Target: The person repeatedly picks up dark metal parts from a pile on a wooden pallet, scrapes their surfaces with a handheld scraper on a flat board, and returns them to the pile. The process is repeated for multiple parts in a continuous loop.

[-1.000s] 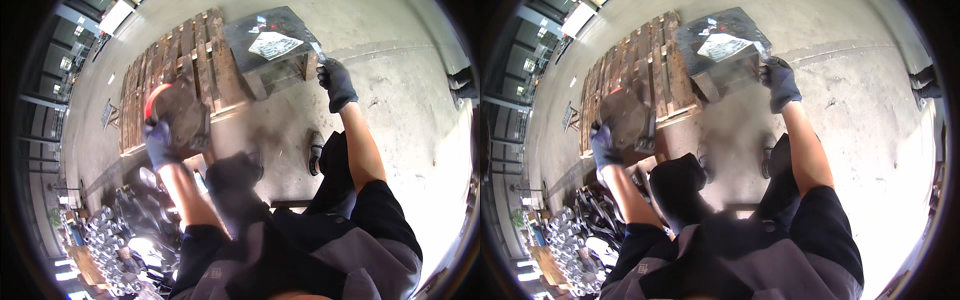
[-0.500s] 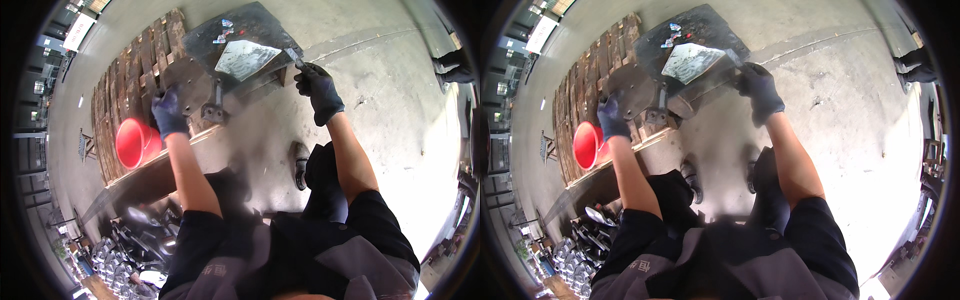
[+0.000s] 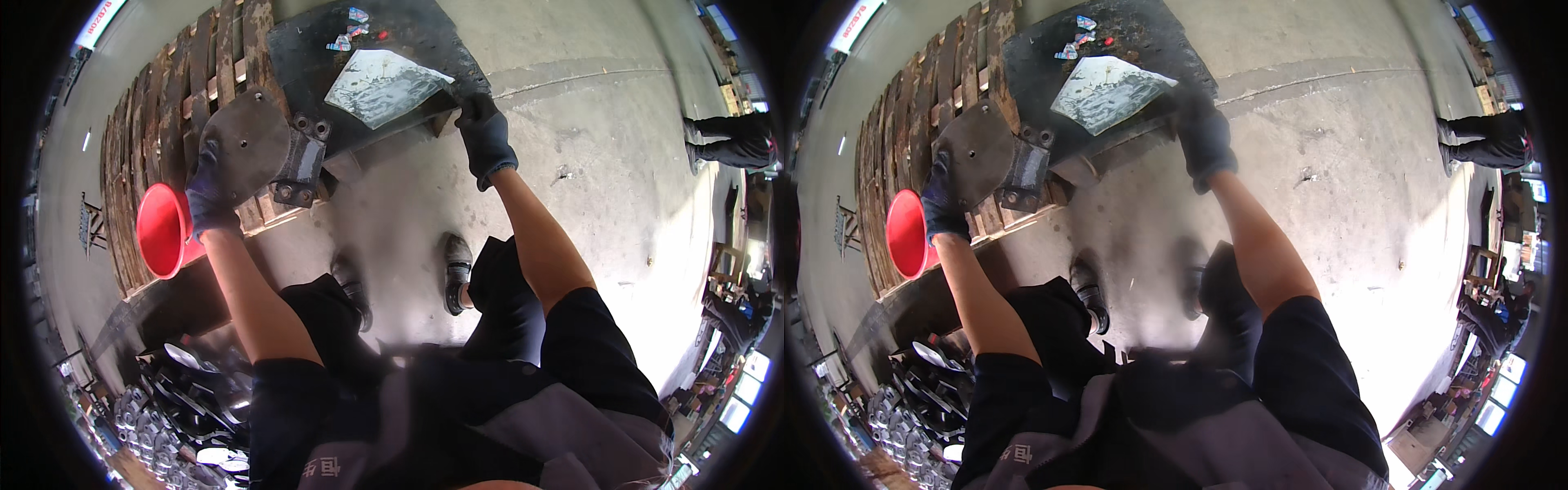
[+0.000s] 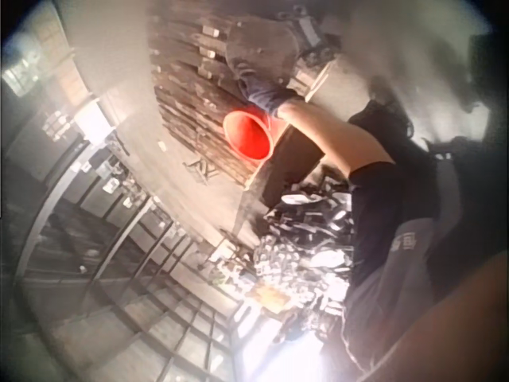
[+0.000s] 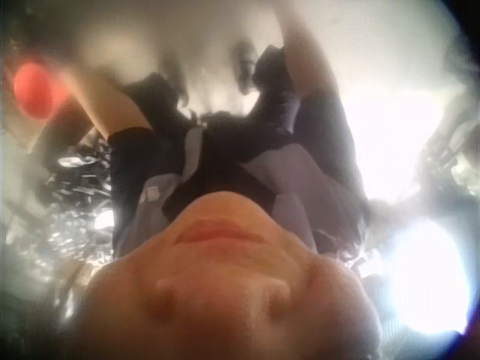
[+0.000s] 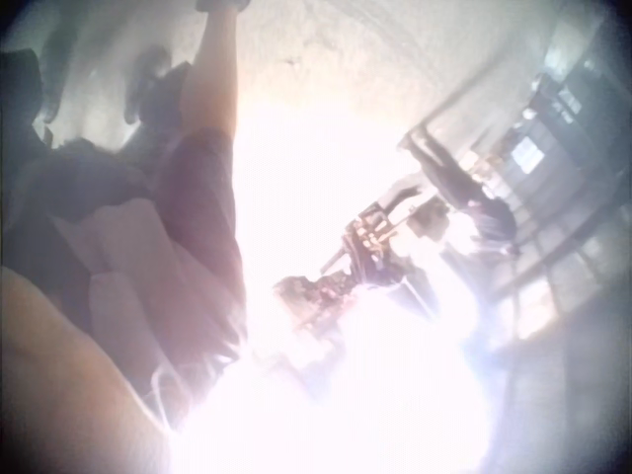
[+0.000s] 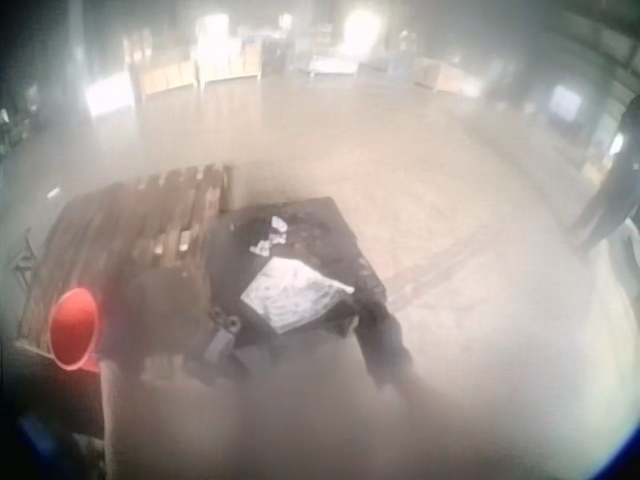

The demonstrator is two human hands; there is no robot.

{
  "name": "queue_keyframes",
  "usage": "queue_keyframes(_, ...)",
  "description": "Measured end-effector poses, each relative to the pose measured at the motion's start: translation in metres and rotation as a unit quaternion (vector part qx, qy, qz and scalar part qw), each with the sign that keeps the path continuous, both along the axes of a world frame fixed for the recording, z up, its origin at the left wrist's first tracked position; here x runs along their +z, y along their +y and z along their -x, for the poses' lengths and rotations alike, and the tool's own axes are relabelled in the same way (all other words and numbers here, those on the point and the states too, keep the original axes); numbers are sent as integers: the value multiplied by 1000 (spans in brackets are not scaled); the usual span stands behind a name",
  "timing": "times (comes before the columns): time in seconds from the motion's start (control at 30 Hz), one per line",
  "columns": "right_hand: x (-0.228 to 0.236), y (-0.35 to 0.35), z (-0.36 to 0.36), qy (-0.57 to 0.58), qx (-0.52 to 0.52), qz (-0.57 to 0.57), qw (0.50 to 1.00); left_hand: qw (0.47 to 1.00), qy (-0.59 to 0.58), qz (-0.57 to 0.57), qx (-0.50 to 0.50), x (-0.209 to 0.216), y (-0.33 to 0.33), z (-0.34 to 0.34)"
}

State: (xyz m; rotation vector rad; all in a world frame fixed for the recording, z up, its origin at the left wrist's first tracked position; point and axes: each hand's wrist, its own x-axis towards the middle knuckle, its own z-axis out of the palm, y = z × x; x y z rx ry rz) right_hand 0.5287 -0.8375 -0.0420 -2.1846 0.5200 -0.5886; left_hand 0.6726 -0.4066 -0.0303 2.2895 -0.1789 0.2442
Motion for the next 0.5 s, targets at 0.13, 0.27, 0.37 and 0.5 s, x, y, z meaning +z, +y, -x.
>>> queue_keyframes(0.13,9,6,-4,57,-11,61,996,927,173,313,113,56,-50,26)
queue_keyframes(0.27,14,9,-7,75,24,135,988,925,197,291,147,66,-52,29)
queue_keyframes(0.37,20,15,-5,71,42,157,984,905,226,326,156,64,-47,27)
queue_keyframes(0.5,22,17,-7,96,49,164,981,876,220,403,146,50,-42,24)
